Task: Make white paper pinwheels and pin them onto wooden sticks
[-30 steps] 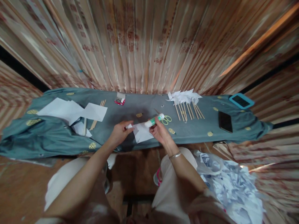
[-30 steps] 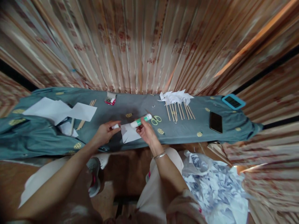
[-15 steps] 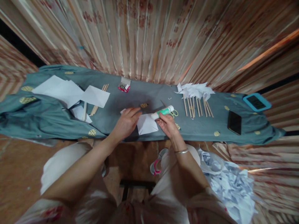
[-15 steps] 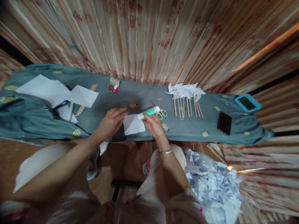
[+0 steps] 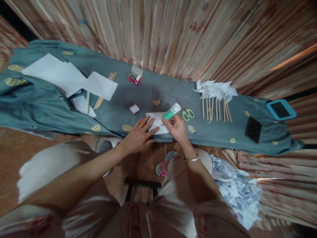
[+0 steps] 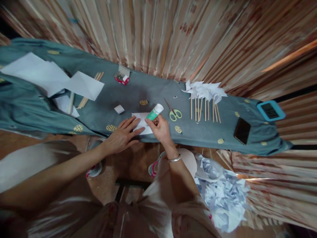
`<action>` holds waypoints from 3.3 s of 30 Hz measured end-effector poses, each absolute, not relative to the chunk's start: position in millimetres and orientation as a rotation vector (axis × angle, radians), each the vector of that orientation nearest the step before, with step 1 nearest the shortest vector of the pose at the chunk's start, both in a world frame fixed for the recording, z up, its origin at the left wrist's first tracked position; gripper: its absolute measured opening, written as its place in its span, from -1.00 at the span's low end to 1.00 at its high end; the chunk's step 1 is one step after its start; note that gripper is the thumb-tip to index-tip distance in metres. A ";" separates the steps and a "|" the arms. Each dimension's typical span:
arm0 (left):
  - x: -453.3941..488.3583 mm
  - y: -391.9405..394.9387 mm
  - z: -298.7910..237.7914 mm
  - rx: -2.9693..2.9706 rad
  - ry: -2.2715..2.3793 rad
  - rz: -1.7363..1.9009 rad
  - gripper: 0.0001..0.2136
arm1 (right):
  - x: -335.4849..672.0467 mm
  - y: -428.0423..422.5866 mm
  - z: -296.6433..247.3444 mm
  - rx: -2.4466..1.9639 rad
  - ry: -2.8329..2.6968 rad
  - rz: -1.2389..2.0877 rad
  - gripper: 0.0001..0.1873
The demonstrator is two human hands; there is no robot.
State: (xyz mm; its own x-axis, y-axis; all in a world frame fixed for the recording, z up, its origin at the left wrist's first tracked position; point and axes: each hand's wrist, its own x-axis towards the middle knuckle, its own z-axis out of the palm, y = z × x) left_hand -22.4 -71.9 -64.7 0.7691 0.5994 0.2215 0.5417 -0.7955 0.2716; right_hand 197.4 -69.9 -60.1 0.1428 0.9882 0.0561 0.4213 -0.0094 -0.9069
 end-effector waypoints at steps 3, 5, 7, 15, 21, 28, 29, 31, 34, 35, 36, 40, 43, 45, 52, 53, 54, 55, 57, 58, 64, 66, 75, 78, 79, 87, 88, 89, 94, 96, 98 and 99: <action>-21.1 -72.9 -62.3 2.784 0.910 0.420 -0.53 | 197.4 -70.1 -58.3 -1.625 -1.479 0.761 -0.61; -20.1 -73.6 -59.8 2.792 0.913 0.404 -0.53 | 196.8 -70.2 -56.3 -1.649 -1.522 0.729 -0.61; -19.4 -73.8 -57.9 2.798 0.913 0.400 -0.53 | 195.9 -70.4 -53.9 -1.663 -1.564 0.694 -0.62; -18.5 -73.3 -58.8 2.799 0.921 0.390 -0.53 | 187.5 -69.8 -43.4 -1.703 -1.678 0.556 -0.65; -17.5 -74.1 -58.3 2.788 0.927 0.376 -0.52 | 182.0 -68.9 -41.0 -1.737 -1.663 0.528 -0.61; -17.3 -73.8 -58.6 2.788 0.926 0.379 -0.52 | 180.2 -66.4 -41.5 -1.738 -1.688 0.534 -0.64; -17.5 -73.7 -58.9 2.789 0.923 0.377 -0.52 | 180.0 -66.2 -41.1 -1.736 -1.699 0.534 -0.64; -17.9 -73.5 -59.6 2.792 0.919 0.381 -0.51 | 179.6 -65.9 -40.5 -1.734 -1.720 0.532 -0.63; -17.9 -73.6 -59.5 2.789 0.921 0.392 -0.51 | 179.4 -65.9 -40.7 -1.736 -1.741 0.523 -0.61; -17.8 -73.7 -59.0 2.787 0.923 0.390 -0.52 | 179.4 -65.8 -41.2 -1.738 -1.749 0.520 -0.61; -17.7 -73.9 -58.4 2.783 0.924 0.385 -0.52 | 179.5 -65.8 -41.8 -1.738 -1.758 0.517 -0.60; -17.3 -74.3 -56.3 2.778 0.919 0.365 -0.50 | 179.8 -66.2 -43.7 -1.710 -1.811 0.513 -0.58; -17.2 -74.3 -56.1 2.775 0.917 0.373 -0.50 | 179.6 -67.2 -43.5 -1.678 -1.841 0.497 -0.55; -17.2 -74.3 -56.3 2.772 0.921 0.373 -0.50 | 179.3 -68.0 -43.0 -1.669 -1.857 0.491 -0.54; -17.2 -74.3 -58.1 2.787 0.916 0.364 -0.51 | 178.4 -70.6 -41.6 -1.644 -1.910 0.470 -0.51; -17.4 -74.2 -58.5 2.790 0.911 0.366 -0.51 | 178.4 -71.0 -41.6 -1.640 -1.916 0.468 -0.50; -17.6 -74.2 -59.0 2.792 0.908 0.370 -0.51 | 178.4 -71.5 -41.8 -1.636 -1.920 0.466 -0.50; -17.8 -74.1 -59.4 2.792 0.907 0.374 -0.52 | 178.5 -72.0 -42.0 -1.634 -1.923 0.462 -0.50; -18.0 -73.9 -59.9 2.791 0.907 0.381 -0.52 | 178.9 -73.1 -42.9 -1.632 -1.927 0.449 -0.51; -18.1 -73.8 -60.0 2.790 0.906 0.384 -0.53 | 179.3 -73.7 -43.4 -1.630 -1.930 0.441 -0.51; -17.7 -73.8 -57.8 2.780 0.915 0.380 -0.54 | 182.5 -77.2 -44.3 -1.633 -1.931 0.431 -0.51; -17.6 -74.1 -57.4 2.775 0.917 0.379 -0.54 | 183.5 -78.4 -43.4 -1.643 -1.918 0.436 -0.52; -17.2 -73.4 -56.0 2.746 0.911 0.379 -0.54 | 189.4 -79.5 -44.2 -1.676 -1.864 0.476 -0.57; -17.2 -73.4 -54.3 2.748 0.909 0.357 -0.54 | 191.1 -78.4 -45.8 -1.683 -1.846 0.475 -0.58; -17.2 -73.5 -54.2 2.746 0.909 0.356 -0.54 | 191.4 -78.0 -46.1 -1.684 -1.837 0.476 -0.58; -16.7 -74.1 -54.9 2.755 0.911 0.350 -0.52 | 193.0 -74.3 -46.7 -1.674 -1.776 0.501 -0.61; -16.5 -74.1 -54.7 2.755 0.913 0.348 -0.52 | 193.4 -73.7 -46.7 -1.672 -1.772 0.512 -0.63; -16.4 -74.1 -54.4 2.755 0.914 0.346 -0.52 | 193.7 -73.1 -46.7 -1.673 -1.769 0.523 -0.64; -16.3 -74.0 -54.2 2.752 0.906 0.340 -0.52 | 193.1 -70.2 -46.8 -1.682 -1.759 0.540 -0.69; -16.4 -73.9 -55.0 2.747 0.904 0.356 -0.53 | 192.1 -69.4 -47.1 -1.679 -1.762 0.532 -0.69; -16.6 -73.9 -56.2 2.744 0.901 0.374 -0.53 | 191.1 -68.8 -47.5 -1.672 -1.766 0.527 -0.68; -16.7 -73.9 -56.7 2.745 0.900 0.380 -0.53 | 190.5 -68.6 -47.5 -1.668 -1.767 0.527 -0.68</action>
State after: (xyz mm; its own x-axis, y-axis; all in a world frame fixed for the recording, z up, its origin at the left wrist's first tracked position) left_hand -16.7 -73.9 -56.7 0.7782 0.6038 0.1729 0.5447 -0.7859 0.2928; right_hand 190.5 -68.6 -47.5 0.0138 0.9839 0.1780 0.7259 0.1126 -0.6785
